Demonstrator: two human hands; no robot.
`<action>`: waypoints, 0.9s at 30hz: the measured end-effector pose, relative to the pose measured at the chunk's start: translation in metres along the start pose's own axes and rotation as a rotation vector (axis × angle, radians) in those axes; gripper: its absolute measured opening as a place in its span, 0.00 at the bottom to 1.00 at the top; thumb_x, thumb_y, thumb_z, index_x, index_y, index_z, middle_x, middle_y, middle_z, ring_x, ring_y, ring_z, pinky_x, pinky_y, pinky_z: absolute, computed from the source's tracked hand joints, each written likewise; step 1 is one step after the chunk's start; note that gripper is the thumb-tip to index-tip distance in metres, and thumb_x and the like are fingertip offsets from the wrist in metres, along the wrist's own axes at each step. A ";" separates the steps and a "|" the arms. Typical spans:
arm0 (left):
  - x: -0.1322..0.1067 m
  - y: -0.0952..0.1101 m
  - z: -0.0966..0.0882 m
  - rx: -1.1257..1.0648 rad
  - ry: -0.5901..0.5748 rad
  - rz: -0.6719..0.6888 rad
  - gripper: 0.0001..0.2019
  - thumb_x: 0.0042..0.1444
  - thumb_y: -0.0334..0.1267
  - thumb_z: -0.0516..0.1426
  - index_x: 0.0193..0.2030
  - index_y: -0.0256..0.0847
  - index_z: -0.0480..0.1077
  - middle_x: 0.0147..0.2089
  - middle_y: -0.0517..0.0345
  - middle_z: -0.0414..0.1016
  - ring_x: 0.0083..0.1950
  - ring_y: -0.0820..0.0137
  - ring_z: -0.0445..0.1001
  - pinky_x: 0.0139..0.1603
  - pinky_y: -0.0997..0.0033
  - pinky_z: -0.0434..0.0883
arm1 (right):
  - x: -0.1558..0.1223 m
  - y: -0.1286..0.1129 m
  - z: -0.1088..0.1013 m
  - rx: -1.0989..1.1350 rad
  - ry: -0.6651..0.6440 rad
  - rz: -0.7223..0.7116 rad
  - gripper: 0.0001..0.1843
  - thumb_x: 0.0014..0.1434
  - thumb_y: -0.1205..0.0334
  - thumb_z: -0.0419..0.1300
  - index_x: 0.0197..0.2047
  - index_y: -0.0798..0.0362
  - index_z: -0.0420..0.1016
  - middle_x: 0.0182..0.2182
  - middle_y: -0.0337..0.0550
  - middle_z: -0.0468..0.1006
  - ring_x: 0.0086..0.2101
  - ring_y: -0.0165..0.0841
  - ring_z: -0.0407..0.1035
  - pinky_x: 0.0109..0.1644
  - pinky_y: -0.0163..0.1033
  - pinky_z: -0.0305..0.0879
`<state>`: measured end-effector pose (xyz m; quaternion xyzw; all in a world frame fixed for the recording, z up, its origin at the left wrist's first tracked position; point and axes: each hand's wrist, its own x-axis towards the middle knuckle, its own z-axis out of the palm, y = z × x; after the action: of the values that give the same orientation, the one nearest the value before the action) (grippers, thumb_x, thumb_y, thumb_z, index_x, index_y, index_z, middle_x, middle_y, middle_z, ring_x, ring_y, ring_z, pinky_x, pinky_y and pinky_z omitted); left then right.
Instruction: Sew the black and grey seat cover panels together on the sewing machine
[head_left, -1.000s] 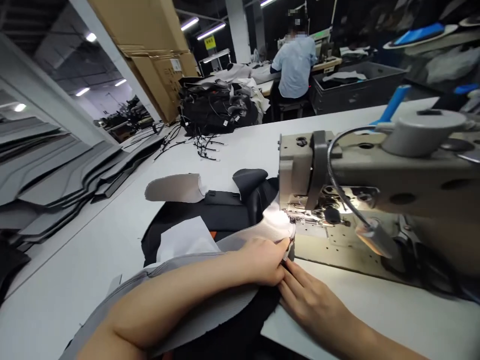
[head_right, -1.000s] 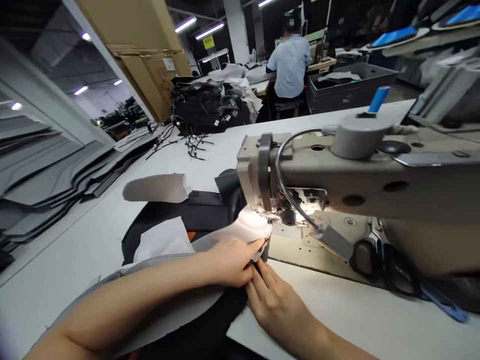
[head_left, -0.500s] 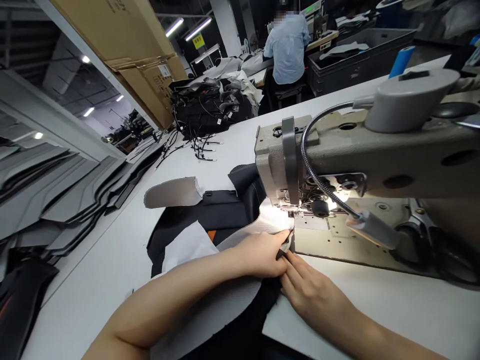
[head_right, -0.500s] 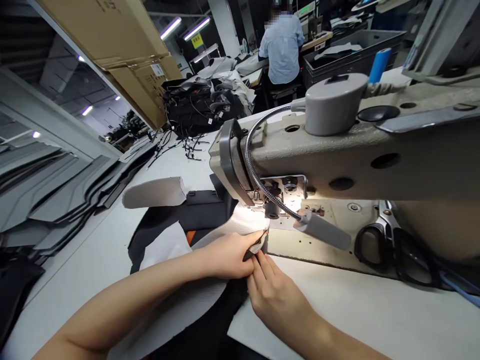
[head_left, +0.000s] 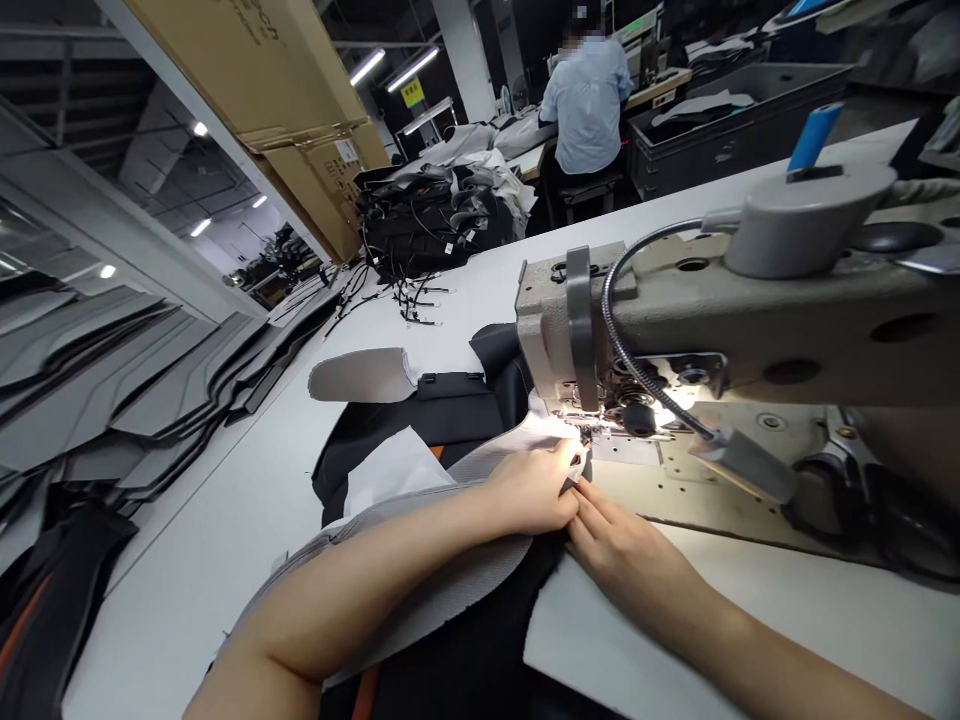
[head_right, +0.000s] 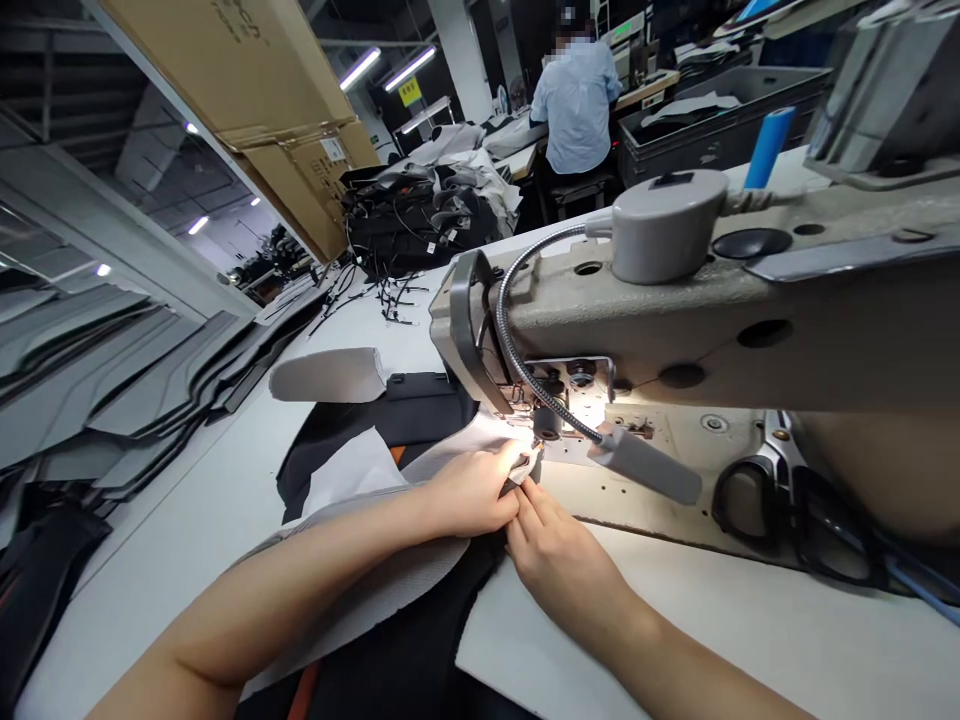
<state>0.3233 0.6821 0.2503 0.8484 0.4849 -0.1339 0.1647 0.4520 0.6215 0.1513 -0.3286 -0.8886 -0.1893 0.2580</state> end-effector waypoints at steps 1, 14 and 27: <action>0.000 0.000 -0.001 -0.007 -0.012 -0.003 0.22 0.52 0.39 0.49 0.54 0.40 0.59 0.41 0.50 0.76 0.39 0.56 0.75 0.32 0.65 0.69 | 0.000 0.000 0.000 -0.002 -0.002 0.008 0.21 0.49 0.77 0.47 0.44 0.71 0.73 0.39 0.62 0.75 0.47 0.46 0.69 0.56 0.48 0.64; 0.010 -0.001 -0.015 -0.078 -0.169 0.088 0.33 0.51 0.34 0.50 0.66 0.41 0.51 0.57 0.49 0.69 0.52 0.58 0.71 0.47 0.64 0.70 | -0.002 0.000 -0.001 0.029 -0.007 0.058 0.21 0.53 0.75 0.48 0.49 0.72 0.71 0.44 0.62 0.75 0.49 0.44 0.68 0.56 0.46 0.65; 0.011 0.001 -0.012 0.021 -0.034 0.102 0.15 0.52 0.34 0.48 0.47 0.41 0.66 0.43 0.51 0.74 0.41 0.60 0.73 0.38 0.66 0.69 | 0.000 0.003 0.002 0.062 -0.042 0.064 0.24 0.51 0.76 0.49 0.51 0.74 0.68 0.47 0.66 0.72 0.52 0.47 0.64 0.59 0.51 0.60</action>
<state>0.3301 0.6953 0.2567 0.8714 0.4366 -0.1451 0.1705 0.4533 0.6246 0.1503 -0.3525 -0.8883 -0.1464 0.2554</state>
